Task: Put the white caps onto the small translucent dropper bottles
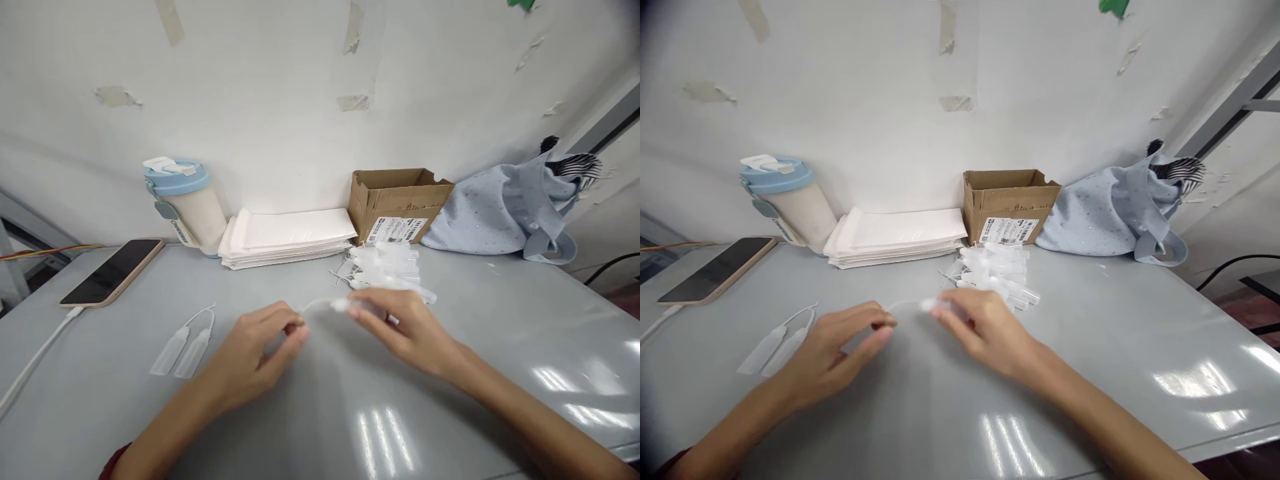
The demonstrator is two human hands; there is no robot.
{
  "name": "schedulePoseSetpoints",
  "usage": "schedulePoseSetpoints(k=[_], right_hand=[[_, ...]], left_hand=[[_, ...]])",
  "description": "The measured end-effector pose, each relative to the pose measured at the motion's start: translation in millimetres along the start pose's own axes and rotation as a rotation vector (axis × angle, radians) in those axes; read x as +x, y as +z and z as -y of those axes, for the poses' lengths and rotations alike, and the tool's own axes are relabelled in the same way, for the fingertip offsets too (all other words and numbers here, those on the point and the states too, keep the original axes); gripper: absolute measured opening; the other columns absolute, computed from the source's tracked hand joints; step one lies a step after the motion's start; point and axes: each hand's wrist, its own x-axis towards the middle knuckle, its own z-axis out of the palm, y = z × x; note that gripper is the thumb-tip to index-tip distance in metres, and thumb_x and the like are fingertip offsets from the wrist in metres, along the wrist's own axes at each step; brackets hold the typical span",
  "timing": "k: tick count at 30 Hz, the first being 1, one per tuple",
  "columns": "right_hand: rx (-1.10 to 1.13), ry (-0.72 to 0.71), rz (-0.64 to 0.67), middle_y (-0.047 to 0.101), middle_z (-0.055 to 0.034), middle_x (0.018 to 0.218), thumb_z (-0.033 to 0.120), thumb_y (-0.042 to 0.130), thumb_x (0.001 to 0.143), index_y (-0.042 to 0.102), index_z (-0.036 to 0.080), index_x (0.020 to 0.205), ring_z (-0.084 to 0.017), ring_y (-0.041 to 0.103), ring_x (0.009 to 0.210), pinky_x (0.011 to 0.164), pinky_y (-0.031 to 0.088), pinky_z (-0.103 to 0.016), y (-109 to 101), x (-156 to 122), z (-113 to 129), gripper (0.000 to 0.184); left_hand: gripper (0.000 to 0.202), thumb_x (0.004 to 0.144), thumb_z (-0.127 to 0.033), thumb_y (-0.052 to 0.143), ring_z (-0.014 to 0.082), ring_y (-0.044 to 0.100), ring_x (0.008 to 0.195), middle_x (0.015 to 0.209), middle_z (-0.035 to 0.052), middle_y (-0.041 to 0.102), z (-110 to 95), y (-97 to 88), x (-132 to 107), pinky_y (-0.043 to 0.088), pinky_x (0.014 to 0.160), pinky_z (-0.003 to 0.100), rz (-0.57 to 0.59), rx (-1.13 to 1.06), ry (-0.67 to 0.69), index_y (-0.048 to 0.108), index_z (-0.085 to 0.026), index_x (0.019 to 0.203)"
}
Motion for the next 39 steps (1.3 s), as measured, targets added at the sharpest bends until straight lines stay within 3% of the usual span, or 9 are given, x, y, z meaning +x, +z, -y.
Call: schedulePoseSetpoints(k=[3, 5, 8, 10, 12, 14, 20, 31, 39], right_hand=[[-0.419, -0.144, -0.355, 0.064, -0.0087, 0.077, 0.026, 0.048, 0.091, 0.064, 0.011, 0.097, -0.018, 0.056, 0.066, 0.057, 0.042, -0.027, -14.1, 5.7, -27.7, 0.023], [-0.626, -0.158, -0.498, 0.063, -0.0108, 0.078, 0.027, 0.050, 0.090, 0.065, 0.010, 0.095, -0.022, 0.056, 0.072, 0.061, 0.044, -0.031, -20.3, 9.0, -47.0, 0.023], [-0.802, -0.099, -0.546, 0.063, -0.0134, 0.088, 0.027, 0.052, 0.089, 0.066, 0.011, 0.097, -0.026, 0.053, 0.079, 0.060, 0.045, -0.033, -24.2, 11.3, -63.4, 0.023], [-0.820, -0.112, -0.545, 0.061, -0.0147, 0.092, 0.026, 0.052, 0.088, 0.066, 0.010, 0.099, -0.026, 0.051, 0.082, 0.064, 0.046, -0.034, -23.7, 11.5, -64.4, 0.023], [-0.797, -0.164, -0.543, 0.060, -0.0150, 0.094, 0.025, 0.053, 0.088, 0.065, 0.010, 0.099, -0.026, 0.051, 0.083, 0.069, 0.047, -0.035, -22.0, 11.0, -60.9, 0.022], [-0.770, -0.208, -0.544, 0.059, -0.0149, 0.094, 0.023, 0.054, 0.088, 0.064, 0.010, 0.097, -0.025, 0.051, 0.084, 0.072, 0.047, -0.037, -20.0, 10.6, -56.3, 0.019], [-0.690, -0.268, -0.561, 0.060, -0.0136, 0.091, 0.019, 0.054, 0.086, 0.062, 0.013, 0.093, -0.024, 0.053, 0.081, 0.071, 0.047, -0.038, -16.4, 11.3, -52.3, 0.011], [-0.574, -0.257, -0.548, 0.060, -0.0102, 0.089, 0.018, 0.052, 0.087, 0.061, 0.017, 0.092, -0.023, 0.056, 0.082, 0.070, 0.047, -0.037, -11.3, 11.3, -53.8, 0.010], [-0.536, -0.253, -0.528, 0.060, -0.0091, 0.088, 0.018, 0.052, 0.087, 0.060, 0.018, 0.092, -0.023, 0.055, 0.083, 0.072, 0.046, -0.038, -7.4, 9.1, -49.2, 0.010]], left_hand=[[0.028, 0.091, -0.031, 0.039, 0.0139, 0.054, 0.063, 0.069, -0.0001, 0.060, 13.1, -10.9, 4.6, 0.041, 0.055, 0.022, -0.161, 0.198, -0.217, 0.057, -0.019, 0.073], [0.026, 0.089, -0.032, 0.041, 0.0157, 0.059, 0.073, 0.078, 0.0005, 0.065, 25.1, -22.0, 6.0, 0.044, 0.065, 0.023, -0.267, 0.398, -0.396, 0.060, -0.019, 0.078], [0.027, 0.090, -0.028, 0.039, 0.0205, 0.062, 0.082, 0.090, 0.0057, 0.067, 48.7, -43.2, 6.1, 0.045, 0.075, 0.031, -0.300, 0.508, -0.550, 0.062, -0.016, 0.089], [0.024, 0.089, -0.027, 0.046, 0.0260, 0.062, 0.088, 0.090, 0.0096, 0.066, 66.8, -56.4, 7.0, 0.047, 0.079, 0.039, -0.248, 0.564, -0.650, 0.063, -0.012, 0.091], [0.025, 0.090, -0.030, 0.053, 0.0223, 0.061, 0.093, 0.104, 0.0085, 0.063, 83.9, -66.0, 10.8, 0.049, 0.081, 0.042, -0.171, 0.589, -0.716, 0.059, -0.012, 0.106], [0.030, 0.090, -0.030, 0.055, 0.0220, 0.061, 0.097, 0.115, 0.0088, 0.059, 97.7, -71.5, 17.7, 0.051, 0.081, 0.042, -0.085, 0.581, -0.718, 0.055, -0.015, 0.116], [0.031, 0.089, -0.029, 0.056, 0.0229, 0.061, 0.097, 0.116, 0.0085, 0.059, 119.9, -75.7, 37.2, 0.052, 0.080, 0.042, 0.067, 0.538, -0.701, 0.055, -0.015, 0.117], [0.030, 0.089, -0.032, 0.055, 0.0237, 0.062, 0.094, 0.111, 0.0063, 0.061, 113.7, -77.7, 25.4, 0.052, 0.079, 0.041, 0.055, 0.471, -0.616, 0.057, -0.014, 0.113], [0.030, 0.086, -0.040, 0.054, 0.0201, 0.063, 0.073, 0.078, 0.0019, 0.066, 112.0, -79.8, 16.8, 0.049, 0.067, 0.032, 0.036, 0.436, -0.612, 0.062, -0.013, 0.095]])
